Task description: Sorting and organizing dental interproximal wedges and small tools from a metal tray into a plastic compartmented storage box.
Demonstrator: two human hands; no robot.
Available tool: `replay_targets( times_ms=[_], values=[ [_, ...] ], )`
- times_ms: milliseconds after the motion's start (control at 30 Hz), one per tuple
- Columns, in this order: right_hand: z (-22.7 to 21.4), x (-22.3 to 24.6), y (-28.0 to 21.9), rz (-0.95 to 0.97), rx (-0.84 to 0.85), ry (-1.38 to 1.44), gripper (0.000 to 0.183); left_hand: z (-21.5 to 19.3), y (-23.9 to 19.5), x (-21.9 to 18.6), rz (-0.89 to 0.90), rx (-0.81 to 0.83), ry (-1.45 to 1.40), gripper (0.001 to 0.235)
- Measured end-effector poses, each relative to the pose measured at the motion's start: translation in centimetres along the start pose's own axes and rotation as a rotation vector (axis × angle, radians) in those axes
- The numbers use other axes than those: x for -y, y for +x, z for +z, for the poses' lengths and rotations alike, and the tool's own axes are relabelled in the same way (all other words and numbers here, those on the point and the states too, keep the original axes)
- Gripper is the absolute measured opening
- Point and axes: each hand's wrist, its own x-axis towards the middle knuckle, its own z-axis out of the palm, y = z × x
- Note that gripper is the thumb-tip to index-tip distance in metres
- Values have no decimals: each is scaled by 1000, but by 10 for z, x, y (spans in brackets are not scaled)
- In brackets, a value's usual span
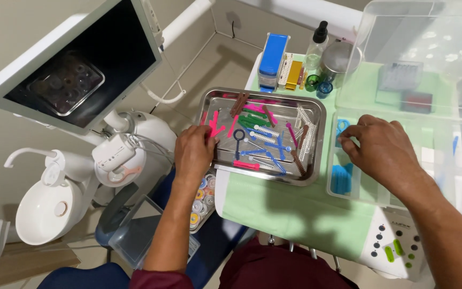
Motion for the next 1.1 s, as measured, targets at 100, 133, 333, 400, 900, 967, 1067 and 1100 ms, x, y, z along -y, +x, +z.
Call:
replay_targets(
  times_ms=[100,133,333,400,900,967,1067,1100],
  values=[
    [-3,3,-3,5,-13,30,19,13,6,-2,57,-29,143,33],
    [-4,5,-4,5,-14,29,19,14,7,-4,59,-31,142,33],
    [-9,9,-8,33,-26,104,20,17,16,-15,-113,99,249,40],
    [-11,10,-8,27,-27,104,21,21,18,-12,-251,131,163,49],
    [1,-16,26,206,44,-48,13,14,17,-12,-202,177,17,37],
    [4,-12,28,233,81,-76,19,12,16,-15,-198,160,-14,38],
    [12,-10,34,275,136,-128,31,7,15,-17,-173,116,-75,39],
    [16,-9,35,292,154,-153,34,5,13,-16,-151,91,-106,40]
  ],
)
